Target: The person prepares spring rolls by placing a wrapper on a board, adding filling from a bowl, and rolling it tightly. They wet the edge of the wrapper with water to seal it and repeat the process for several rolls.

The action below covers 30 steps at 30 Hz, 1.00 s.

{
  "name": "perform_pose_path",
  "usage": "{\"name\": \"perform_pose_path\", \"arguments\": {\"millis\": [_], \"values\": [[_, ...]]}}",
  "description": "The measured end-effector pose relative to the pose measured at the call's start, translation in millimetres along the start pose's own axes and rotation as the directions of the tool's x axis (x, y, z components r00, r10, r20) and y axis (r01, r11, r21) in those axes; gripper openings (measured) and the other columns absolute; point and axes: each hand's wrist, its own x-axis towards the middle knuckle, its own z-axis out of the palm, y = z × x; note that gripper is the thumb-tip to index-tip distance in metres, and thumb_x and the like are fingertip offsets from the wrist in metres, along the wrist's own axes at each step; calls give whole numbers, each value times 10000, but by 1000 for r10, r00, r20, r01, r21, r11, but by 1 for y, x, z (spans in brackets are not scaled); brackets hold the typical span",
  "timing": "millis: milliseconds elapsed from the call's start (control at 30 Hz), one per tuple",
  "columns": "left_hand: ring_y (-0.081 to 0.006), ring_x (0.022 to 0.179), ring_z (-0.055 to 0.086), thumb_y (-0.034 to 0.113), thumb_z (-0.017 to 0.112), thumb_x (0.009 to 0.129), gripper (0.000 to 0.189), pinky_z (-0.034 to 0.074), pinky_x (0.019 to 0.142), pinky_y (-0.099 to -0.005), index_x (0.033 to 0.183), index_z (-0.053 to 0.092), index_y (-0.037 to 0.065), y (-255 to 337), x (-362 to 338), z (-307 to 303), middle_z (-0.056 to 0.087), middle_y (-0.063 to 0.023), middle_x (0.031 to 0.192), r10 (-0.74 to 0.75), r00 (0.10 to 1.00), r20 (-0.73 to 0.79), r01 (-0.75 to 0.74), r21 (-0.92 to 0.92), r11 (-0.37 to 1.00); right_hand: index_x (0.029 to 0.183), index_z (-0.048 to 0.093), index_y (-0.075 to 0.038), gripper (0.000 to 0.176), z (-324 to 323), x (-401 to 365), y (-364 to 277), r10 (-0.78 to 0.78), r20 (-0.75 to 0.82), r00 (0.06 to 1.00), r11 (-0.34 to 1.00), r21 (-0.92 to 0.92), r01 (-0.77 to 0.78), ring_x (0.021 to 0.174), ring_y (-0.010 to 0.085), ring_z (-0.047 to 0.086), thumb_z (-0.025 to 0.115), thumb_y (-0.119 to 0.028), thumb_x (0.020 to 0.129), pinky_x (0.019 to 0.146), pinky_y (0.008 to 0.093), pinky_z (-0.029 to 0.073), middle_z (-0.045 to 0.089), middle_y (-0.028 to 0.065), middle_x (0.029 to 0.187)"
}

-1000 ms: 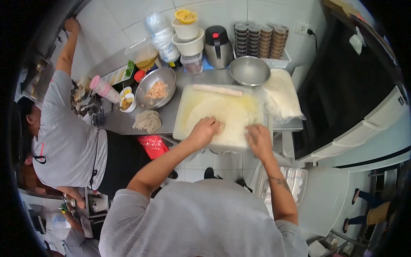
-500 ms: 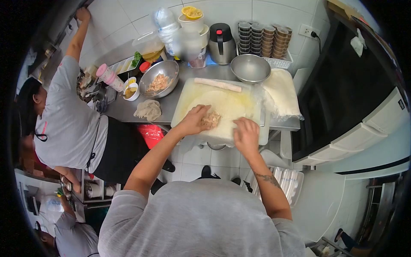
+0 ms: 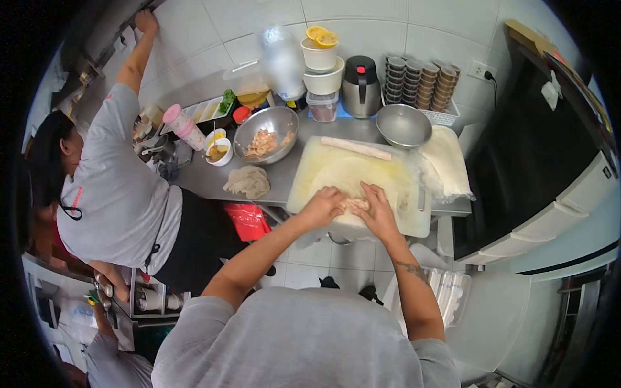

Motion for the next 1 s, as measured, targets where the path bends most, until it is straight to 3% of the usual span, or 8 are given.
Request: {"name": "perform_pose_path", "arguments": {"millis": [167, 333, 367, 533, 733, 867, 900, 1000], "values": [[-350, 960, 513, 91, 683, 744, 333, 437, 862, -413, 1061, 613, 19, -7, -1, -8, 543, -153, 990, 31, 999, 33, -29, -52, 998, 1151, 642, -67, 350, -5, -6, 34, 114, 226, 967, 991, -98, -94, 1041, 291, 554, 685, -79, 803, 889, 350, 458, 582, 113, 1114], [-377, 973, 528, 98, 669, 766, 312, 442, 868, -424, 1052, 602, -8, -17, 1, -33, 547, -184, 994, -87, 982, -168, 84, -26, 996, 1147, 638, -68, 341, -21, -4, 0, 156, 121, 980, 987, 26, -161, 1018, 292, 558, 663, -49, 807, 891, 356, 459, 586, 113, 1136], [-385, 985, 529, 103, 667, 769, 321, 443, 872, -431, 1058, 599, -19, -23, 7, -44, 549, -198, 1011, -176, 964, -198, 175, -23, 984, 1147, 636, -67, 339, -23, -4, -4, 191, 99, 977, 977, 76, -198, 1017, 294, 558, 656, -42, 810, 894, 357, 457, 585, 113, 1143], [-392, 1078, 522, 232, 678, 793, 427, 442, 900, -446, 1124, 570, -16, -54, 59, -107, 557, -224, 1120, -455, 799, -393, 548, 163, 820, 1181, 612, -64, 341, -42, -8, 19, 45, 20, 999, 982, -185, -40, 1016, 301, 558, 630, -71, 841, 899, 368, 447, 610, 113, 1095], [-393, 1235, 453, 462, 659, 780, 701, 396, 1014, -461, 1279, 496, -1, -98, 101, -116, 494, -261, 1294, -673, 714, -191, 687, 372, 624, 1201, 603, -75, 351, -58, -31, 21, 171, -67, 983, 968, -177, -180, 955, 286, 566, 626, -98, 852, 878, 369, 447, 644, 105, 986], [-405, 1186, 515, 327, 623, 788, 471, 434, 987, -435, 1113, 634, -14, -165, 107, -90, 512, -280, 1297, -632, 761, -146, 628, 408, 662, 1199, 609, -86, 365, -57, -42, 32, 107, -105, 989, 977, -175, -124, 924, 286, 566, 646, -120, 837, 878, 379, 441, 649, 96, 938], [-405, 1099, 575, 246, 593, 787, 378, 457, 953, -436, 1042, 662, -24, -154, 105, -92, 598, -284, 1157, -596, 783, -179, 611, 404, 681, 1197, 611, -95, 389, -57, -42, 32, 77, -91, 993, 974, -208, -94, 924, 282, 558, 668, -146, 816, 887, 387, 423, 639, 84, 933], [-398, 1033, 610, 202, 579, 790, 313, 478, 911, -451, 990, 680, -16, -132, 95, -97, 639, -281, 1049, -546, 802, -241, 596, 381, 707, 1195, 610, -105, 421, -56, -40, 25, 74, -56, 996, 949, -303, -88, 941, 271, 548, 693, -179, 789, 886, 384, 406, 625, 72, 924]]}}
